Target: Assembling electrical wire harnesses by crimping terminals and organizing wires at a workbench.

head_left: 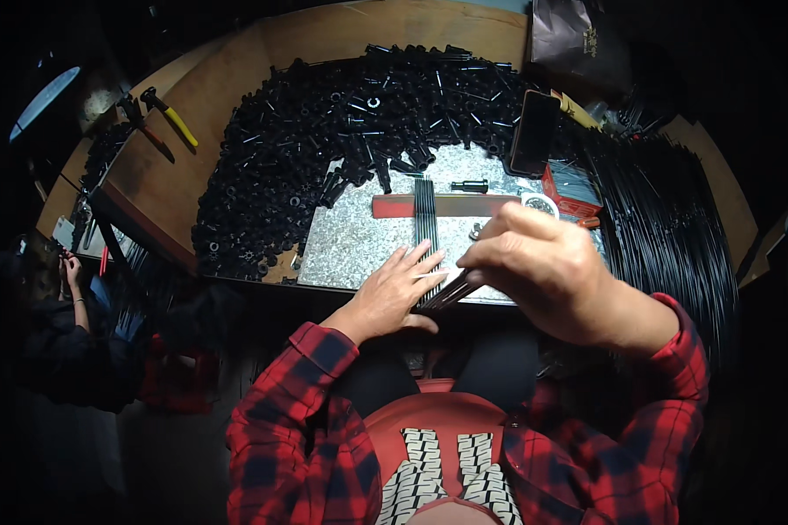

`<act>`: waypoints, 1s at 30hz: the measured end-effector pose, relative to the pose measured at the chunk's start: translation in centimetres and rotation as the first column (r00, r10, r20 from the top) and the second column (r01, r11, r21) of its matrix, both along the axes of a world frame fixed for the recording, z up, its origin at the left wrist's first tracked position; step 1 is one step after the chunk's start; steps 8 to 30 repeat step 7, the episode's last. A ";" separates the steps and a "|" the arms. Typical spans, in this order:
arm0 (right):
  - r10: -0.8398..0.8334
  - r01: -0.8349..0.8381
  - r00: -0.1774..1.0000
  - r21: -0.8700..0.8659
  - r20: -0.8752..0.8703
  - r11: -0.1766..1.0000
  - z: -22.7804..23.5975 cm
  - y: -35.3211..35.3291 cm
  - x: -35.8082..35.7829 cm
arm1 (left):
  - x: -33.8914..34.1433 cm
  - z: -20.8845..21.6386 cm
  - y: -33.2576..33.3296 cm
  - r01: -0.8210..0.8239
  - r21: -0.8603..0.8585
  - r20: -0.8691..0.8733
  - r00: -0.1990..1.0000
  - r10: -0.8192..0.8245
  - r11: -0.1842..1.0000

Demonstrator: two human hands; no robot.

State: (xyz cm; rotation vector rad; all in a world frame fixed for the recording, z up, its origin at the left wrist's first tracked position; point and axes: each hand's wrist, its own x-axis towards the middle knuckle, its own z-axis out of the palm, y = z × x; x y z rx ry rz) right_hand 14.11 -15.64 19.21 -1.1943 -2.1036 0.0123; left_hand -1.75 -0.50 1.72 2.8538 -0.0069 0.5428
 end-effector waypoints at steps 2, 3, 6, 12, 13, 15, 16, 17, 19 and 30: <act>0.013 -0.014 0.999 -0.013 -0.031 1.000 1.5 -0.4 0.3 | -0.2 -0.1 -0.2 -0.010 0.032 -0.089 0.996 0.013 0.999; 0.012 -0.012 1.000 0.012 0.001 1.000 2.8 -0.6 0.4 | -0.2 0.5 -0.4 -0.009 0.034 -0.095 0.995 0.012 0.999; 0.048 -0.052 0.998 0.109 0.040 0.993 5.8 1.4 0.5 | -1.9 2.6 -0.9 -0.047 -0.040 0.018 0.999 0.048 0.998; -0.037 0.030 0.998 0.114 0.055 0.993 6.5 -0.7 0.7 | 0.2 4.3 -1.5 0.075 -0.060 0.105 0.992 -0.068 0.995; -0.037 0.030 0.998 0.114 0.055 0.993 6.5 -0.7 0.7 | 0.2 4.3 -1.5 0.075 -0.060 0.105 0.992 -0.068 0.995; -0.037 0.030 0.998 0.114 0.055 0.993 6.5 -0.7 0.7 | 0.2 4.3 -1.5 0.075 -0.060 0.105 0.992 -0.068 0.995; -0.037 0.030 0.998 0.114 0.055 0.993 6.5 -0.7 0.7 | 0.2 4.3 -1.5 0.075 -0.060 0.105 0.992 -0.068 0.995; -0.037 0.030 0.998 0.114 0.055 0.993 6.5 -0.7 0.7 | 0.2 4.3 -1.5 0.075 -0.060 0.105 0.992 -0.068 0.995; -0.037 0.030 0.998 0.114 0.055 0.993 6.5 -0.7 0.7 | 0.2 4.3 -1.5 0.075 -0.060 0.105 0.992 -0.068 0.995; -0.037 0.030 0.998 0.114 0.055 0.993 6.5 -0.7 0.7 | 0.2 4.3 -1.5 0.075 -0.060 0.105 0.992 -0.068 0.995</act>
